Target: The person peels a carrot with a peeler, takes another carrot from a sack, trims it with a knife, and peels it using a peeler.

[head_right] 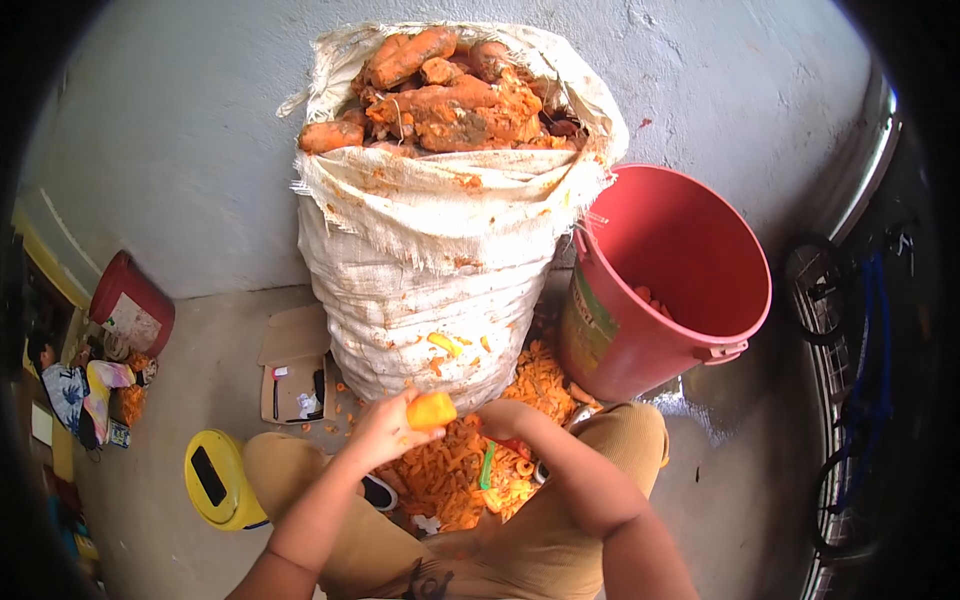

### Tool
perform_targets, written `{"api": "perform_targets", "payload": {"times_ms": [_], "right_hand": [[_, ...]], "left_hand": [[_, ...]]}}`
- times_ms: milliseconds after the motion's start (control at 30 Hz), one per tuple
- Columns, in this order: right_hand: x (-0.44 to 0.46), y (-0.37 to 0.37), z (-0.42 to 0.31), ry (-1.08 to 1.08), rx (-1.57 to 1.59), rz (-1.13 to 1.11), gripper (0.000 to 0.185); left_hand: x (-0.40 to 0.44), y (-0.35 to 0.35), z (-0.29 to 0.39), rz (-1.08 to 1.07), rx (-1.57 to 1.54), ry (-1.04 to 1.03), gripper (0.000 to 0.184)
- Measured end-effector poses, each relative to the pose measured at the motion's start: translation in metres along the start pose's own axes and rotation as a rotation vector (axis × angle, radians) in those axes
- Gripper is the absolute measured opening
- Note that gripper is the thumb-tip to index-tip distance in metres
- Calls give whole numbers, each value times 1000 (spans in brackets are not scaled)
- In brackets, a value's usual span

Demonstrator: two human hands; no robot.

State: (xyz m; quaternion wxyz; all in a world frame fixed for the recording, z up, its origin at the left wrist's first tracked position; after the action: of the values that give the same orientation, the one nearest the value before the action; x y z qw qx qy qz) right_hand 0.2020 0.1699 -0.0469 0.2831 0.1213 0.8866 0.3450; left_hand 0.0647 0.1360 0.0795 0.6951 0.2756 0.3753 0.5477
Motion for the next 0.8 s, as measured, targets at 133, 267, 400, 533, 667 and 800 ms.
{"api": "perform_targets", "payload": {"times_ms": [133, 267, 400, 533, 667, 800], "right_hand": [[14, -16, 17, -73, -61, -78, 25], [53, -51, 34, 194, 6, -11, 21], [43, -10, 6, 477, 104, 393, 25], [18, 36, -22, 405, -177, 236, 27], [53, -3, 35, 138, 98, 156, 27], [23, 33, -1, 54, 102, 105, 28]], "left_hand": [[28, 46, 93, 198, 93, -221, 43], [58, 59, 210, 130, -32, -640, 41], [82, 62, 308, 268, -107, -852, 41], [107, 66, 329, 613, -50, -779, 43], [87, 118, 305, 421, -114, -868, 37], [95, 225, 243, 512, -155, -665, 29]]}}
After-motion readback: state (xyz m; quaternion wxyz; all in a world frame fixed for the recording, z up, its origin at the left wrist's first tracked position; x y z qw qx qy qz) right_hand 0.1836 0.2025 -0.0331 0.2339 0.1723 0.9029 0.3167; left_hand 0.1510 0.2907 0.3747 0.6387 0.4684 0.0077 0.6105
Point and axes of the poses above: each hand's wrist, its own x-axis towards the middle knuckle, its own y-axis out of the back of the hand, z = x × y, the point moved 6 cm from there along x, towards the middle knuckle, and after that the axes turned 11 degrees about y, right-handed, at the moved point
